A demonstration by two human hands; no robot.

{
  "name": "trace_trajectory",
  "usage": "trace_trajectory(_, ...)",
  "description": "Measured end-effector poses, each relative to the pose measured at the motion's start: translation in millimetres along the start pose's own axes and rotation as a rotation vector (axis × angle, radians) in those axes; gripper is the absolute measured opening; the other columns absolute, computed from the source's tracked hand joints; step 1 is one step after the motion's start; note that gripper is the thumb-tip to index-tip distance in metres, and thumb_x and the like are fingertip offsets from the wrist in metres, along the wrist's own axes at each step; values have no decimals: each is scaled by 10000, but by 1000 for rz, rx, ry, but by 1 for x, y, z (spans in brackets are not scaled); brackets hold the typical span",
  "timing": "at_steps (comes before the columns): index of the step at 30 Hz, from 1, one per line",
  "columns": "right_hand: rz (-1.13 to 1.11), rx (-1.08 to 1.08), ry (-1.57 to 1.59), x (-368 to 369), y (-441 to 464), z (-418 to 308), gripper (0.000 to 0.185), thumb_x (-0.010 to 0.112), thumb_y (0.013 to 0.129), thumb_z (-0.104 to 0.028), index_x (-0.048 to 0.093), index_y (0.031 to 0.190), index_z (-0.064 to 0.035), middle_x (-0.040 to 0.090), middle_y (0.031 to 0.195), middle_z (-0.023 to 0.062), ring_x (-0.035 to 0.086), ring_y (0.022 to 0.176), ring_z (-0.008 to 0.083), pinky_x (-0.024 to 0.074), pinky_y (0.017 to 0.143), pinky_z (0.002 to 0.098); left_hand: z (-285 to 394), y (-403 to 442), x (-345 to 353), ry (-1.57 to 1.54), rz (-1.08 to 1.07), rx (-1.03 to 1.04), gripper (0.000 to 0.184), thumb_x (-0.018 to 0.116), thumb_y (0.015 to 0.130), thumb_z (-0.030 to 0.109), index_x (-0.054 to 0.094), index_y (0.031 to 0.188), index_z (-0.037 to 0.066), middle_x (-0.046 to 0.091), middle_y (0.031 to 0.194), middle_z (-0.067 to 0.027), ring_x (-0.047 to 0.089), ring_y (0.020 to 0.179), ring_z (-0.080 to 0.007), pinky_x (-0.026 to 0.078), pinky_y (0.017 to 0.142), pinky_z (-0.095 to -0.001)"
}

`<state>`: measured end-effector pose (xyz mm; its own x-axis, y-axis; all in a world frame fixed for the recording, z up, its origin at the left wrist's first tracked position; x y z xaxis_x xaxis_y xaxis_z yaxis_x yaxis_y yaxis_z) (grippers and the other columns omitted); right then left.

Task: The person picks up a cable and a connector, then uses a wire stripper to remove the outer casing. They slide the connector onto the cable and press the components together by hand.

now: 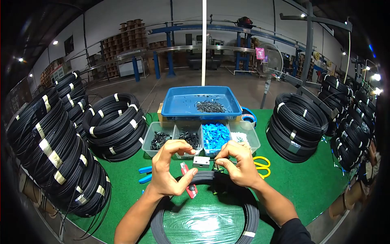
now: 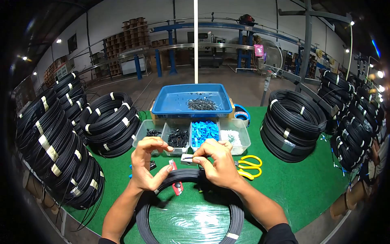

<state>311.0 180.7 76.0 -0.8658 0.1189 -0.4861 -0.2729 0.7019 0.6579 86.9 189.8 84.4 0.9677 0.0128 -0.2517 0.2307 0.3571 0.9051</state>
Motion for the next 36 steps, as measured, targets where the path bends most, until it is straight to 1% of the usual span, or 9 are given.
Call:
trace_trajectory(3,82,-123,-262,-1,0,-12,80,743,784,-75,669,810,-89,617,788,5,605,831,163,324,875,367,3,-3,0,11,-29,-51,562,785,662,-8,541,1169,8,633,1064,-163,685,840,-219,532,761,-316)
trace_trajectory(4,85,-169,-255,1,-2,-10,115,760,761,-64,667,810,-112,605,802,-5,598,839,155,263,904,387,4,-4,5,3,-23,-53,562,785,662,-8,541,1169,8,633,1064,-163,685,840,-219,532,761,-316)
trace_trajectory(7,97,-239,-318,6,-3,-18,149,773,738,-48,664,817,-113,586,805,-5,593,836,158,273,867,384,6,-6,12,-94,99,-67,552,771,679,-64,535,1174,-6,598,1143,-176,720,849,-205,557,760,-290)
trace_trajectory(9,95,-270,-321,7,-3,-20,171,776,721,-34,664,825,-110,572,798,-3,588,827,161,268,839,377,8,-5,11,-49,8,-38,598,742,690,-144,471,1208,-18,529,1177,-201,714,862,-193,554,802,-273)
trace_trajectory(14,90,-286,-337,8,-3,-21,175,775,699,-30,666,815,-102,569,789,3,573,803,164,261,804,359,8,-7,14,-9,-23,-45,582,727,702,-171,480,1201,-2,527,1161,-181,710,812,-181,551,748,-246)
trace_trajectory(20,92,-249,-326,2,0,-12,164,767,742,-78,622,804,-120,539,788,3,558,805,180,238,807,397,7,-3,4,10,75,-35,503,736,689,-119,548,1139,3,574,1119,-171,721,784,-175,562,684,-266)
trace_trajectory(28,93,-274,-321,7,-3,-18,168,768,746,-82,614,800,-122,538,780,2,556,802,185,238,808,398,9,-3,11,33,15,4,542,789,683,-74,545,1159,11,559,1152,-189,734,857,-219,595,736,-300)
trace_trajectory(35,90,-264,-333,4,0,-12,168,763,749,-76,606,796,-112,534,770,6,547,794,189,236,801,392,-1,-4,4,-13,1,-8,547,695,725,-157,471,1194,12,487,1164,-162,684,798,-143,457,657,-226)
trace_trajectory(36,96,-253,-340,2,1,-11,167,761,750,-75,606,798,-113,534,765,2,548,796,188,236,802,390,-1,-4,2,-26,37,-29,514,709,724,-137,505,1174,6,517,1158,-166,685,787,-143,487,659,-238)
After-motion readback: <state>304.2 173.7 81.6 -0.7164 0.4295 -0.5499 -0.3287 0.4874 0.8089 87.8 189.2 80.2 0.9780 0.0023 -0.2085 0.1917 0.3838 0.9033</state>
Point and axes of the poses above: each hand's wrist, its own y-axis towards the middle knuckle, its own x-axis out of the palm, z = x × y, the point moved 2 cm from there along y, towards the middle knuckle
